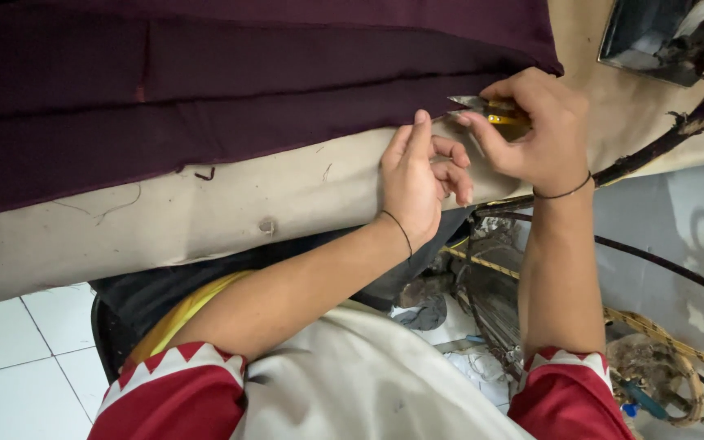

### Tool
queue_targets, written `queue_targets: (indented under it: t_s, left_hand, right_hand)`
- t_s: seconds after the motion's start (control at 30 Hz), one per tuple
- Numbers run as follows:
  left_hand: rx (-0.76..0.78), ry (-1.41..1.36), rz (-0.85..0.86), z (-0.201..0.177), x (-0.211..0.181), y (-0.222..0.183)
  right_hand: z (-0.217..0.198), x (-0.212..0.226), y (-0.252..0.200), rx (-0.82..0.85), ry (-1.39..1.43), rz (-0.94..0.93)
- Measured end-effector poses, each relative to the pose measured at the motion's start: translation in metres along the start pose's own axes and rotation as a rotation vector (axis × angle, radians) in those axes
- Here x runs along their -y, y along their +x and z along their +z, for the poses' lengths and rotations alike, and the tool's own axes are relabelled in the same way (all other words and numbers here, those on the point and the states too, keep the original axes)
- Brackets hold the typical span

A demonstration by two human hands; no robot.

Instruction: Trimming loose threads from purple garments with a thread clipper and folding them on a workbench.

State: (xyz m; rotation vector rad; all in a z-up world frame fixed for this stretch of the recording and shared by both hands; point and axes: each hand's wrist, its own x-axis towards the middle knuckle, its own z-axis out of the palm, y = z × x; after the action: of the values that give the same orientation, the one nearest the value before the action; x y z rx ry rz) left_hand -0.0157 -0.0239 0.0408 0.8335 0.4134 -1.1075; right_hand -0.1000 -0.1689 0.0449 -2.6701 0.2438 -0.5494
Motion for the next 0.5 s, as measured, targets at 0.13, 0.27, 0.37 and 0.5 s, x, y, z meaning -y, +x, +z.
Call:
queue_targets:
  t_s: [0.13,0.27,0.37,0.5]
  left_hand:
    - [0.003,0.006,-0.024,-0.0002,-0.0029,-0.0018]
    - [0.015,0.022,-0.02,-0.0016,-0.0005,-0.0004]
    - [0.018,0.02,-0.011,-0.0015,0.0,-0.0002]
    - [0.025,0.021,0.0,-0.0024,0.0006,-0.0001]
  right_hand:
    - [-0.0003,0.0031,0.0021,0.019,-0.026,-0.012]
    - [-0.0017,0.0073,0.0051,0.032,-0.029,-0.031]
    - [-0.002,0.0066,0.006,0.042,-0.041,-0.035]
    - [-0.0023,0.0033,0.0047,0.05,-0.069,-0.025]
